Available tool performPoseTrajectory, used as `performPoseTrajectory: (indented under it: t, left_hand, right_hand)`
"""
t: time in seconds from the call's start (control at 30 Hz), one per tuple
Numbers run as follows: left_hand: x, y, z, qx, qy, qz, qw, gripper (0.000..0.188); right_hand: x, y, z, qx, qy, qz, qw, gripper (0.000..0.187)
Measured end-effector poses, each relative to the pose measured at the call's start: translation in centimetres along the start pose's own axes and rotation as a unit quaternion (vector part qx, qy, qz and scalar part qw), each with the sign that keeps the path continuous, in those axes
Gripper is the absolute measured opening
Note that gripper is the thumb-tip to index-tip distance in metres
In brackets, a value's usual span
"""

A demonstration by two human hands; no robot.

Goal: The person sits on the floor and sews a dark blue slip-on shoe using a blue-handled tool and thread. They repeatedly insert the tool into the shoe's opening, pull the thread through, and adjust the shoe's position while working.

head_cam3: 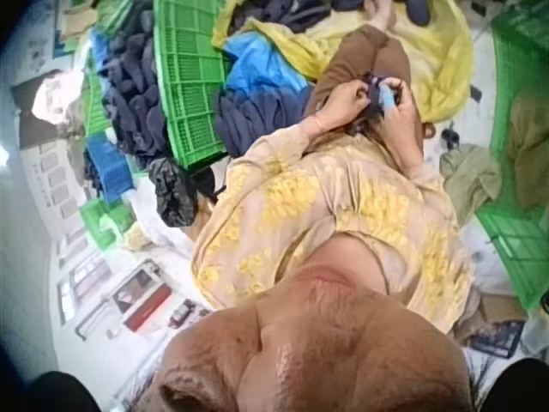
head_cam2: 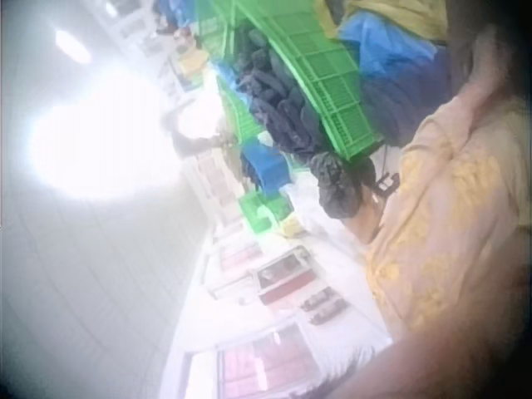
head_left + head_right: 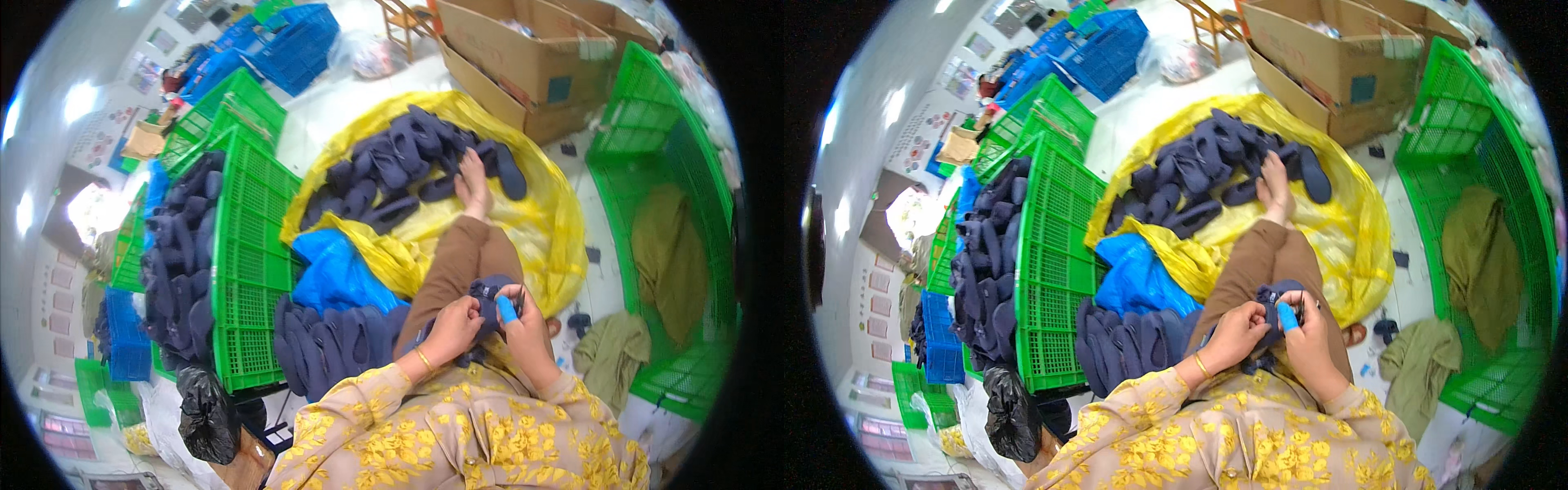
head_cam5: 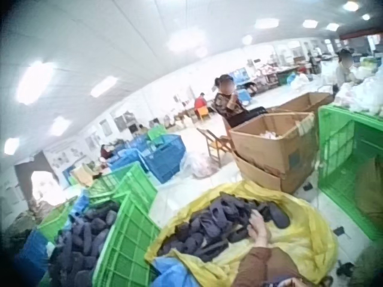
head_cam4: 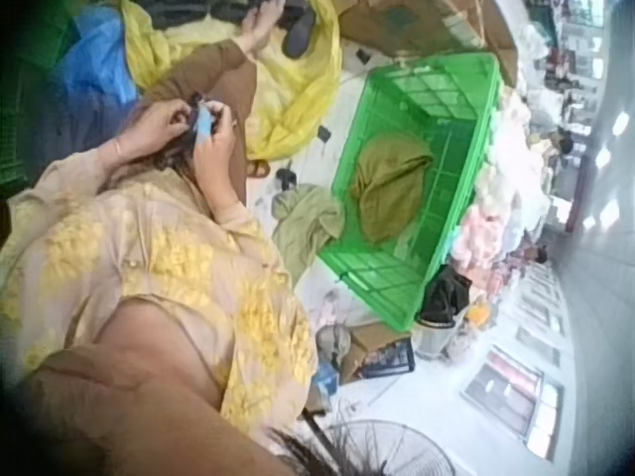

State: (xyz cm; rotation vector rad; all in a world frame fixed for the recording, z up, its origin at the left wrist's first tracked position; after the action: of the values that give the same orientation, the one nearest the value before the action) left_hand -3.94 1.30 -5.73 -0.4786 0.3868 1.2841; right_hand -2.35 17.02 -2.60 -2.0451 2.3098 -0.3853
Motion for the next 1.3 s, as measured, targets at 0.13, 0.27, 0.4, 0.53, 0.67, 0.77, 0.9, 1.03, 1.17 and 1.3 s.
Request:
performPoseTrajectory:
  t: [0.13, 0.27, 0.4, 0.53, 0.67, 0.77, 0.9, 1.03, 1.17, 1.3]
  left_hand:
    - [2.1, -0.5, 0.4, -0.02, 0.004, -0.064, 0.998, 0.017]
    - [-2.3, 0.0, 1.4, -0.026, -0.02, -0.173, 0.984, 0.018]
    - [-5.6, 2.2, -0.4, -0.086, -0.05, -0.11, 0.989, 0.013]
    - [-5.8, 3.8, -1.8, -0.183, -0.134, -0.085, 0.97, 0.013]
    - [-4.8, 5.1, -1.7, -0.204, -0.201, -0.105, 0.952, 0.015]
    - [-3.5, 6.0, -1.8, -0.212, -0.181, -0.141, 0.95, 0.026]
    - [-1.8, 6.9, -0.5, -0.216, -0.068, -0.153, 0.962, 0.047]
    - [-0.5, 6.3, -0.1, -0.168, 0.044, -0.141, 0.975, 0.059]
    - [-0.4, 5.7, -0.4, -0.222, -0.211, -0.134, 0.943, 0.029]
    - [0.4, 6.1, -1.8, -0.102, -0.256, -0.142, 0.951, 0.01]
  right_hand:
    - [-2.4, -1.2, 3.1, 0.087, 0.049, 0.036, 0.994, 0.002]
    - [-2.9, -1.9, 4.7, 0.124, 0.078, 0.026, 0.989, 0.004]
    - [-2.5, -1.3, 5.2, 0.143, 0.086, 0.001, 0.986, 0.004]
    - [-2.4, -1.0, 4.8, 0.167, 0.097, 0.0, 0.981, 0.004]
    - [-2.6, -1.1, 4.4, 0.178, 0.102, -0.005, 0.979, 0.004]
    - [-2.7, -1.3, 4.0, 0.178, 0.103, -0.005, 0.979, 0.003]
    - [-2.9, -1.5, 3.6, 0.177, 0.095, -0.007, 0.98, 0.004]
    - [-3.4, -2.1, 3.6, 0.149, 0.086, -0.005, 0.985, 0.006]
    - [-4.8, -3.1, 2.8, 0.18, 0.135, 0.024, 0.974, 0.009]
    - [-6.3, -3.9, 3.5, 0.184, 0.198, 0.059, 0.961, 0.012]
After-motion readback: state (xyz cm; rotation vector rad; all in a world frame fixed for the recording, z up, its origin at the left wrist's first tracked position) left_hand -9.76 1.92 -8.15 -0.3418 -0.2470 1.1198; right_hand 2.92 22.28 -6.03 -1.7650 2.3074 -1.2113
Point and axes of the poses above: each hand's wrist, its own y-axis towards the middle knuckle, its own x-axis out of the palm, z = x × y, the point moved 1 cm from there along y, towards the middle knuckle, and after that the axes turned 3 degrees about z, right-handed, at the moved point
